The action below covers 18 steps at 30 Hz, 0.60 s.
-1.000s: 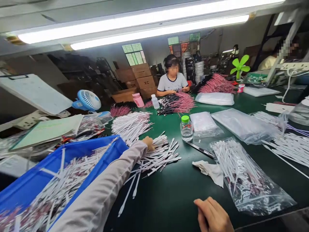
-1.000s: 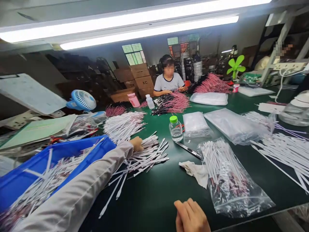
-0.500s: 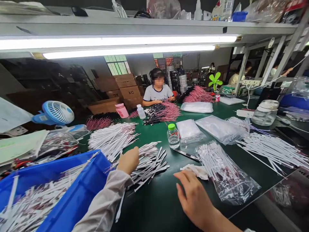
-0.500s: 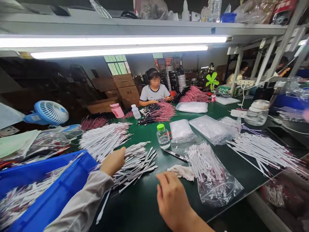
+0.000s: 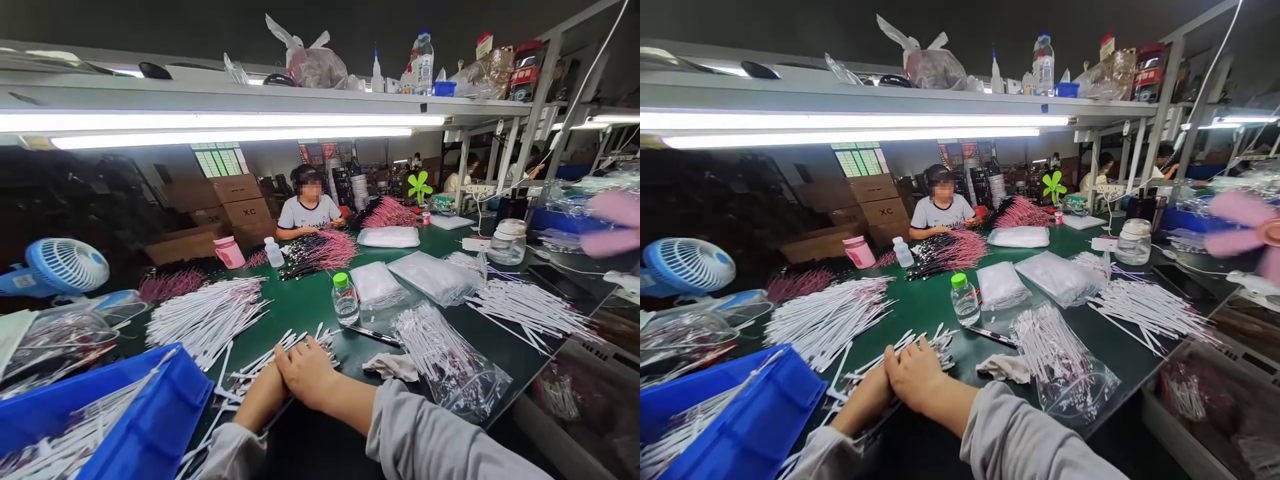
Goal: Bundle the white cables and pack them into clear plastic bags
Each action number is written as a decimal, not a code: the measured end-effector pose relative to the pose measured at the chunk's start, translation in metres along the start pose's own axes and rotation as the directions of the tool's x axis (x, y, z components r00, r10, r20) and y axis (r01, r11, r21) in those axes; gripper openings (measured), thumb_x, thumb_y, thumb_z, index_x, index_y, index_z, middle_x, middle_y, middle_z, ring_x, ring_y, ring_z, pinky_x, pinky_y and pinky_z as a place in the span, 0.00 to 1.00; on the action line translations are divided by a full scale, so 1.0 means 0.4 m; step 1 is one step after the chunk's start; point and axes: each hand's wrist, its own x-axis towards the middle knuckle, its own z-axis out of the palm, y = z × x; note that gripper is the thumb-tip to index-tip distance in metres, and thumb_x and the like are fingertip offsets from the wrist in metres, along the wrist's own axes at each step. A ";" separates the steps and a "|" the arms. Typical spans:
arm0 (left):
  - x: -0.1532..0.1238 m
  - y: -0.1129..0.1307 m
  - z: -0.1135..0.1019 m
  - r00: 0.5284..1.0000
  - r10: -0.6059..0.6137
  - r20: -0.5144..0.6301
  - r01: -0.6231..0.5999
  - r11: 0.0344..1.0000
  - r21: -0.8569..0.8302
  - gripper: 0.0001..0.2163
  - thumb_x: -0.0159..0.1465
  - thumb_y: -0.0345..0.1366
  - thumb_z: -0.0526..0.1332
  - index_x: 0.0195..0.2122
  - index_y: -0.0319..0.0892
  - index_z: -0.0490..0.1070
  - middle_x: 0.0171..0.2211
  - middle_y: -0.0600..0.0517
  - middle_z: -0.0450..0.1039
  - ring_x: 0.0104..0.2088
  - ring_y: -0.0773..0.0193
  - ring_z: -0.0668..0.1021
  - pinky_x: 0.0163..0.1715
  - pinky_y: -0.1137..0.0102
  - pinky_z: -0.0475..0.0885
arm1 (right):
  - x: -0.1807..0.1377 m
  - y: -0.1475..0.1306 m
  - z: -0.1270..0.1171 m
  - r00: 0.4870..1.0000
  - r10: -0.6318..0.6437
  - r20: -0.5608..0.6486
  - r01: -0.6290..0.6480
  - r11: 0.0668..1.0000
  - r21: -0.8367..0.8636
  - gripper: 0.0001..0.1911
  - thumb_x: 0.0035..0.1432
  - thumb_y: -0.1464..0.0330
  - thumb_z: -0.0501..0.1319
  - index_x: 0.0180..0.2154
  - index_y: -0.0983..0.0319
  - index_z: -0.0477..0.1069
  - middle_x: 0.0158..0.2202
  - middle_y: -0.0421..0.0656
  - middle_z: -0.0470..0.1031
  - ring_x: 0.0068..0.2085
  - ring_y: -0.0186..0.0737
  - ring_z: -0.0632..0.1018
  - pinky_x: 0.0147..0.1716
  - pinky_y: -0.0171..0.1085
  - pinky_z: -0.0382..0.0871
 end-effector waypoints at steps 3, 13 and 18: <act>-0.022 0.003 -0.009 0.998 -0.055 0.006 0.055 0.998 -0.009 0.14 0.59 0.26 0.51 0.43 0.41 0.69 0.41 0.44 0.77 0.43 0.60 0.78 0.42 0.71 0.68 | 0.011 0.005 0.009 0.999 0.016 0.051 -0.016 1.000 0.001 0.18 0.64 0.73 0.49 0.54 0.72 0.62 0.39 0.54 0.76 0.41 0.45 0.77 0.39 0.45 0.71; -0.077 -0.048 -0.044 0.970 -0.242 -0.022 0.243 0.961 0.133 0.16 0.63 0.26 0.43 0.44 0.43 0.66 0.45 0.44 0.75 0.44 0.58 0.78 0.40 0.67 0.67 | -0.044 0.071 -0.046 0.948 0.231 0.217 -0.241 0.970 0.020 0.09 0.55 0.78 0.56 0.38 0.71 0.71 0.36 0.56 0.78 0.40 0.47 0.79 0.43 0.45 0.68; -0.086 -0.080 -0.065 0.932 -0.362 0.035 0.359 0.931 0.070 0.17 0.60 0.27 0.45 0.40 0.44 0.71 0.37 0.44 0.78 0.39 0.54 0.79 0.39 0.63 0.69 | -0.061 0.088 -0.098 0.897 0.376 0.234 -0.403 0.911 0.080 0.12 0.48 0.78 0.60 0.38 0.69 0.72 0.35 0.55 0.78 0.39 0.49 0.80 0.36 0.42 0.70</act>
